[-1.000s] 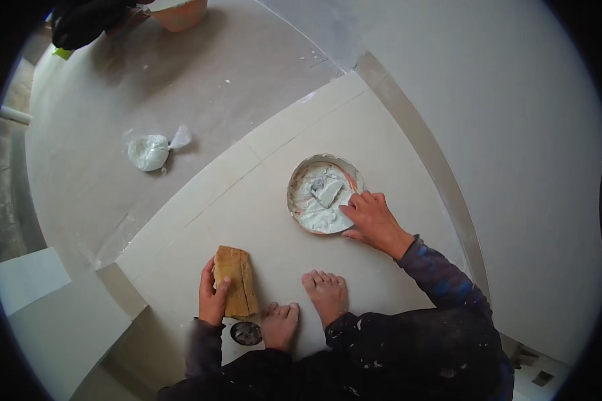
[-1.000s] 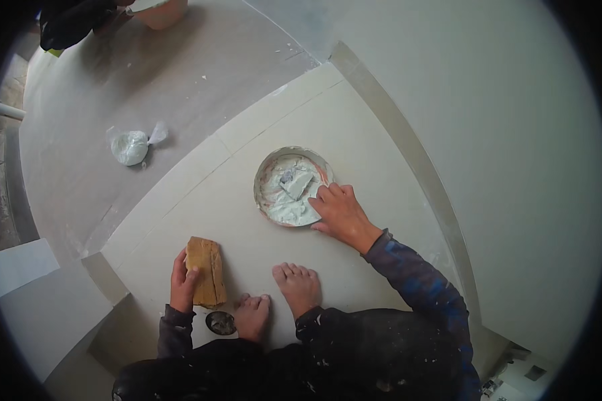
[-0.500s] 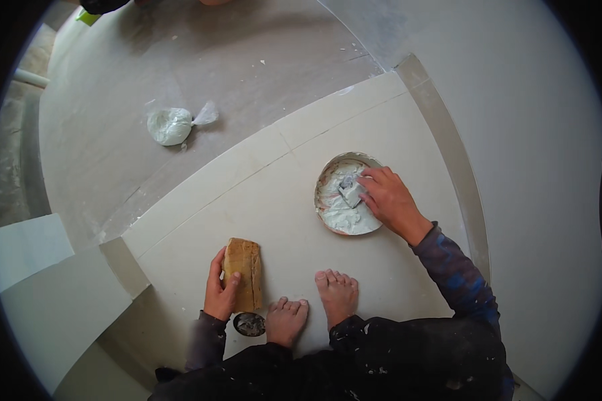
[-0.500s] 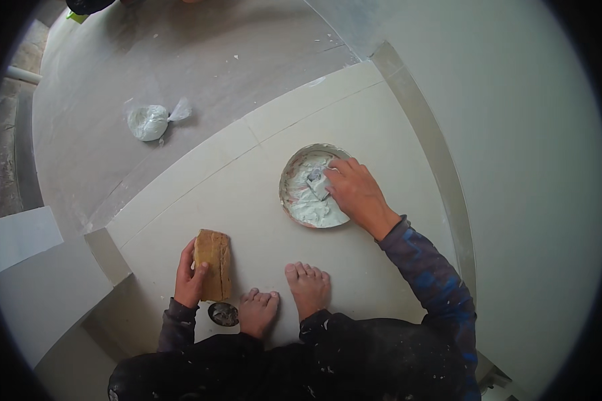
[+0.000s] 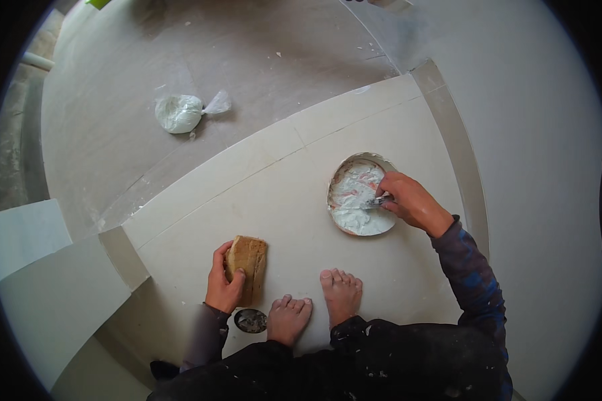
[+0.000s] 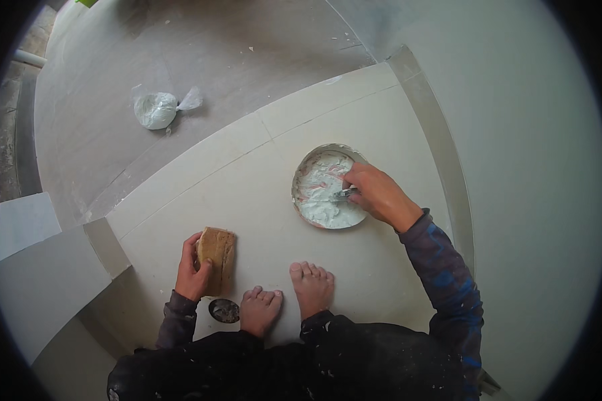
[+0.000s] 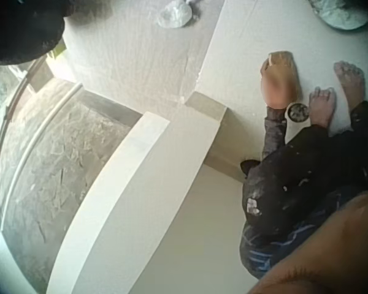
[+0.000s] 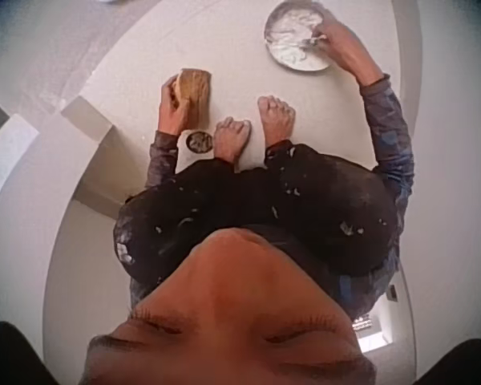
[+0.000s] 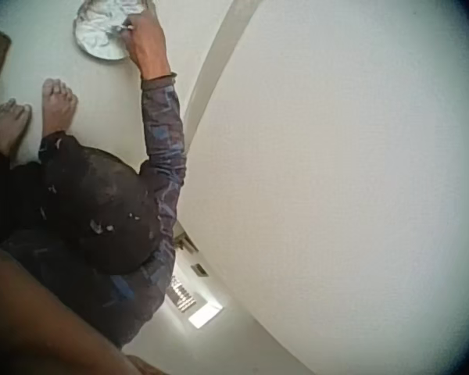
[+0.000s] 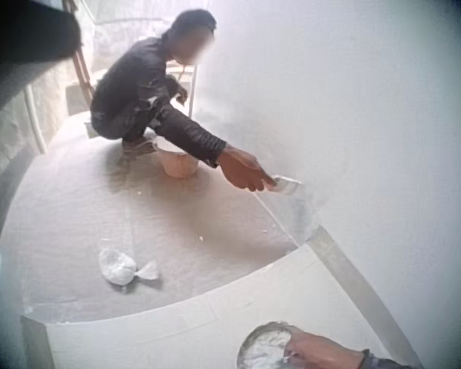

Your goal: The person wipes the tile floor with a sponge, sands the tile edges with sandpaper, and applies grout into the seams using a putty knife and an applicator.

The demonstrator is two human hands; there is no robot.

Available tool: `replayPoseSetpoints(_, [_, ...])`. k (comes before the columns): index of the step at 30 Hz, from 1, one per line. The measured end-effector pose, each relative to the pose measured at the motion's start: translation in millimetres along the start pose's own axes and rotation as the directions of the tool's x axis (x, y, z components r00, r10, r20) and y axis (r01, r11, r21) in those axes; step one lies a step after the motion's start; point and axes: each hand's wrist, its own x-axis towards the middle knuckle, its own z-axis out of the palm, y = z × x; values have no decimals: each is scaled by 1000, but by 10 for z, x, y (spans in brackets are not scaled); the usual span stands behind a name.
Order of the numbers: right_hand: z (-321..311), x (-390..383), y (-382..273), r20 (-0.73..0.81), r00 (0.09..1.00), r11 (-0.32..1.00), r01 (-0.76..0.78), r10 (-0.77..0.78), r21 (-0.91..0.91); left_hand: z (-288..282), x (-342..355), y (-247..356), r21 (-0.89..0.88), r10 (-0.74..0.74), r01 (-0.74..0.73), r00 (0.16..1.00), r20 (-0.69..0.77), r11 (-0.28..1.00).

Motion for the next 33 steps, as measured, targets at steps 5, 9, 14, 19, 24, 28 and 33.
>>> replayPoseSetpoints(5, [57, -185, 47, 99, 930, 770, -350, 354, 533, -60, 22, -156, 196, 81, -61, 992, -96, 979])
replayPoseSetpoints(9, [310, -322, 66, 177, 883, 187, -280, 434, 941, -43, 79, -71, 220, 70, -43, 991, -118, 975])
replayPoseSetpoints(14, [538, -412, 30, 240, 888, -149, -196, 393, 969, 74, 218, 311, 134, 95, -86, 994, -61, 987])
replayPoseSetpoints(19, [623, -443, -107, 224, 891, -208, -151, 395, 966, 402, 866, 1075, 535, 586, -481, 809, -34, 695])
replayPoseSetpoints(24, [577, -396, -219, 174, 883, -221, -82, 435, 972, 1145, 1644, 1121, 736, 574, -404, 818, 26, 543])
replayPoseSetpoints(28, [507, -387, -280, 168, 854, -213, -69, 492, 975, 1500, 1796, 728, 804, 739, -488, 667, 93, 340])
replayPoseSetpoints(33, [478, -375, -207, 178, 849, -179, -100, 497, 979, 1370, 1903, 596, 869, 640, -321, 769, 8, 376])
